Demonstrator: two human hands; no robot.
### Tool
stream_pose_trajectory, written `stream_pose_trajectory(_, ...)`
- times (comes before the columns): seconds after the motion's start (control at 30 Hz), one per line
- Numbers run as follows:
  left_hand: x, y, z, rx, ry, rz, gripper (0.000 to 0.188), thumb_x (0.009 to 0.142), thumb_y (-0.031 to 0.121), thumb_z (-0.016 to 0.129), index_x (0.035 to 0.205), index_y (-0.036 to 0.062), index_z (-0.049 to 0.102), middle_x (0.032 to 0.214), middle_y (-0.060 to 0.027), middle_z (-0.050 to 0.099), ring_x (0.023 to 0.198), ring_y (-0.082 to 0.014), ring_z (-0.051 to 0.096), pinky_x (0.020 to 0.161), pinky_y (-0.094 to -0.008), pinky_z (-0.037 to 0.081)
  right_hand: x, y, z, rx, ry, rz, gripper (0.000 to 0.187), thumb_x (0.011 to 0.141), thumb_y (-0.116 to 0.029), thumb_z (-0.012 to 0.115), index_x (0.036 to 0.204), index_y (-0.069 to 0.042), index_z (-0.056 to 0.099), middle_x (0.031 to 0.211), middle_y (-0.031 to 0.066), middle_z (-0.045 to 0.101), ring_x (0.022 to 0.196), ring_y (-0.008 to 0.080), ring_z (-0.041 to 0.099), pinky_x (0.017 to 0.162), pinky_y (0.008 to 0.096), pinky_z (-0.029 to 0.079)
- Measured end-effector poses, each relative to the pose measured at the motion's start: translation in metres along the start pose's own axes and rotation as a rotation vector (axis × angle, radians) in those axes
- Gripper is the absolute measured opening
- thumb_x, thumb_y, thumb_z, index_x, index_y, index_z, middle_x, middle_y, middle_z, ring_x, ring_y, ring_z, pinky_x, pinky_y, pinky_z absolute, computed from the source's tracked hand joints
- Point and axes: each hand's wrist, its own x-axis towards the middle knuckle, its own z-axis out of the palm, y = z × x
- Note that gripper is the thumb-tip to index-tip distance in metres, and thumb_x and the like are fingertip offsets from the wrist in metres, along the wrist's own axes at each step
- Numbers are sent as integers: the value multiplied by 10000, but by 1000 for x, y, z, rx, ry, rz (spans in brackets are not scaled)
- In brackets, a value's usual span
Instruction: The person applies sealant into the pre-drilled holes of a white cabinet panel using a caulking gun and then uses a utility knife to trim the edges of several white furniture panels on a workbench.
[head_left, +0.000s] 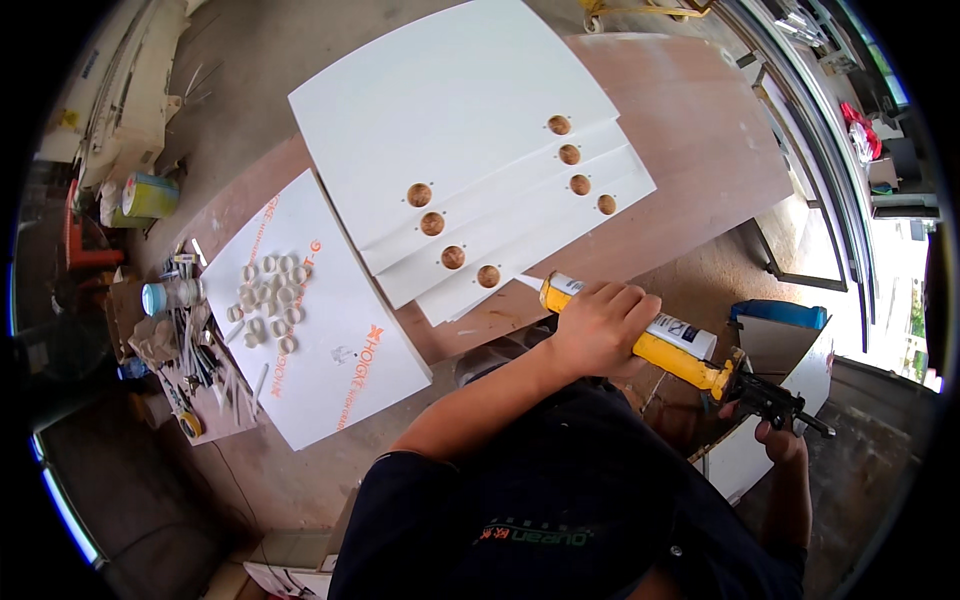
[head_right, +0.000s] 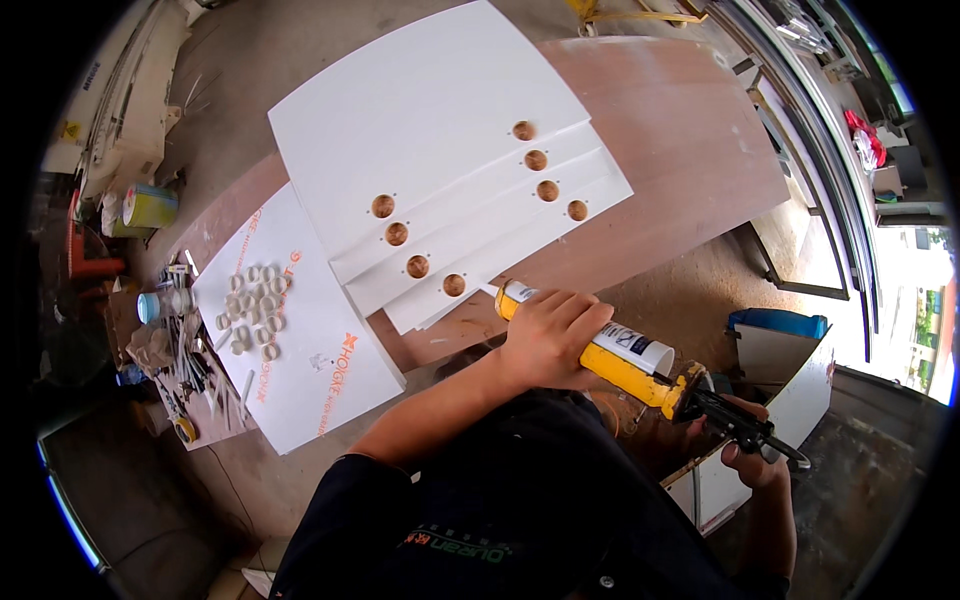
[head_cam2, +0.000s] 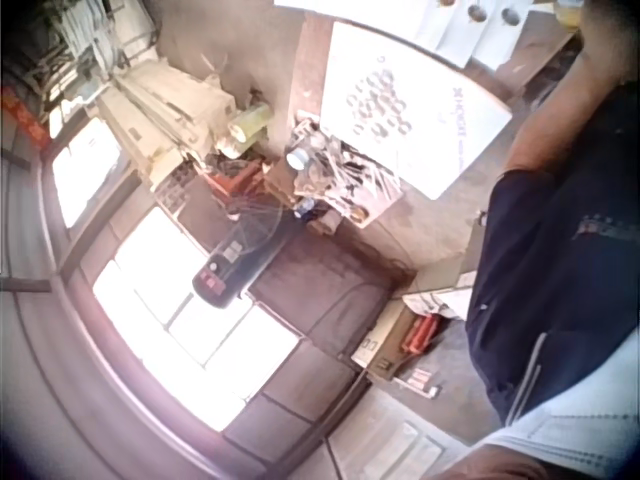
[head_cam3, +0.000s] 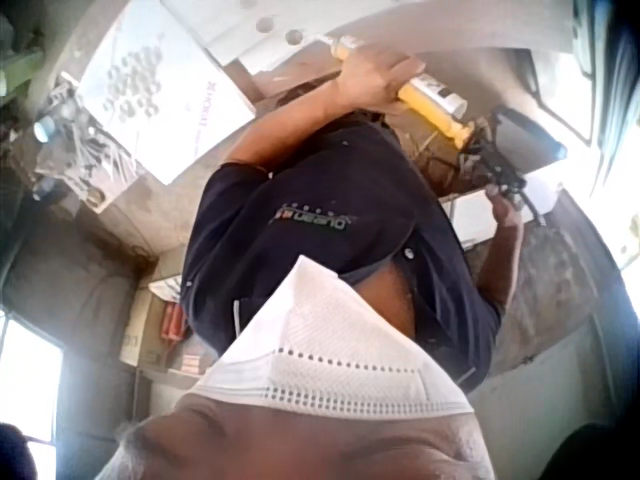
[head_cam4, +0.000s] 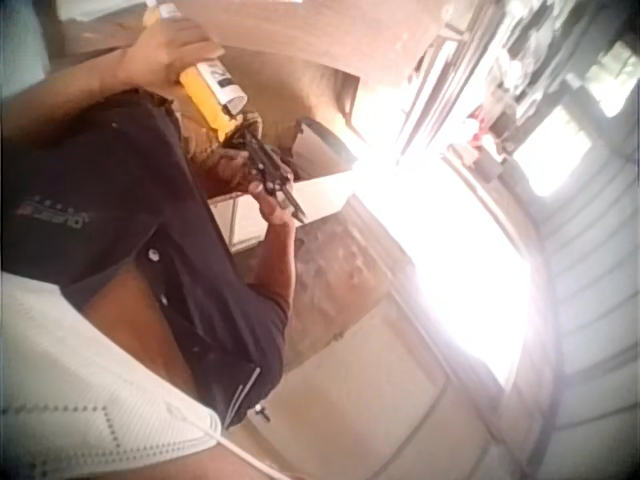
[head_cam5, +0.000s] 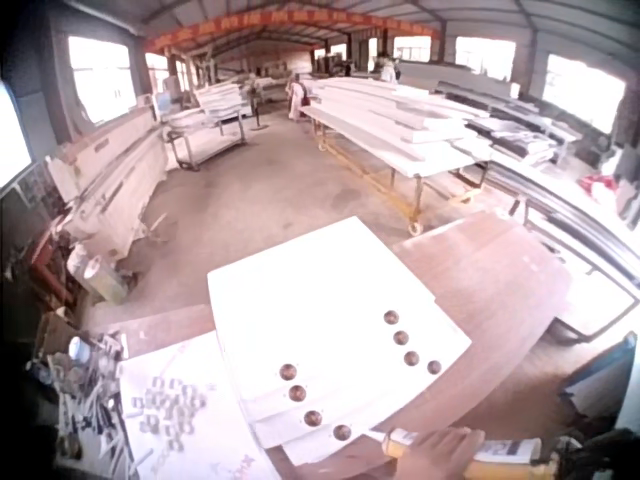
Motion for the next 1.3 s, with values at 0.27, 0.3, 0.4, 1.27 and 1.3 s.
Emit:
stream_pose_trajectory(0.27, 80, 9, 77, -43, -65, 252, 477, 572, 211, 787, 978, 89, 568, 882, -79, 626, 753, -265, 639, 656, -374, 508, -33, 83, -61, 67, 125, -133, 687, 837, -649, 614, 1095, -11, 621, 908, 67, 683, 907, 161, 628, 838, 318, 494)
stream_pose_trajectory(0.3, 83, 6, 89, -58, -52, 264, 480, 571, 214, 789, 980, 90, 569, 884, -79, 628, 755, -267, 640, 661, -377, 509, -32, 82, -64, 85, 130, -135, 681, 850, -652, 601, 1098, -18, 616, 895, 61, 671, 905, 159, 618, 835, 317, 489)
stream_pose_trajectory(0.4, 94, -5, 113, -57, -62, 276, 489, 571, 225, 796, 988, 92, 577, 890, -83, 632, 764, -275, 644, 673, -384, 512, -22, 83, -73, 111, 156, -104, 670, 862, -660, 591, 1082, -27, 605, 854, 38, 630, 847, 148, 593, 782, 312, 479)
stream_pose_trajectory(1.27, 141, -26, 104, -58, -59, 52, 507, 549, 201, 783, 996, 61, 589, 839, -92, 626, 713, -278, 646, 647, -381, 531, 42, 18, -155, -160, 27, -31, 745, 798, -730, 604, 1050, -31, 665, 881, 56, 670, 858, 176, 637, 803, 346, 487)
stream_pose_trajectory(1.3, 143, -26, 101, -33, -64, 47, 503, 547, 198, 782, 993, 62, 592, 841, -91, 627, 714, -275, 647, 647, -379, 532, 44, 26, -160, -158, 12, -33, 758, 785, -739, 614, 1051, -32, 667, 887, 56, 672, 864, 174, 638, 810, 346, 489)
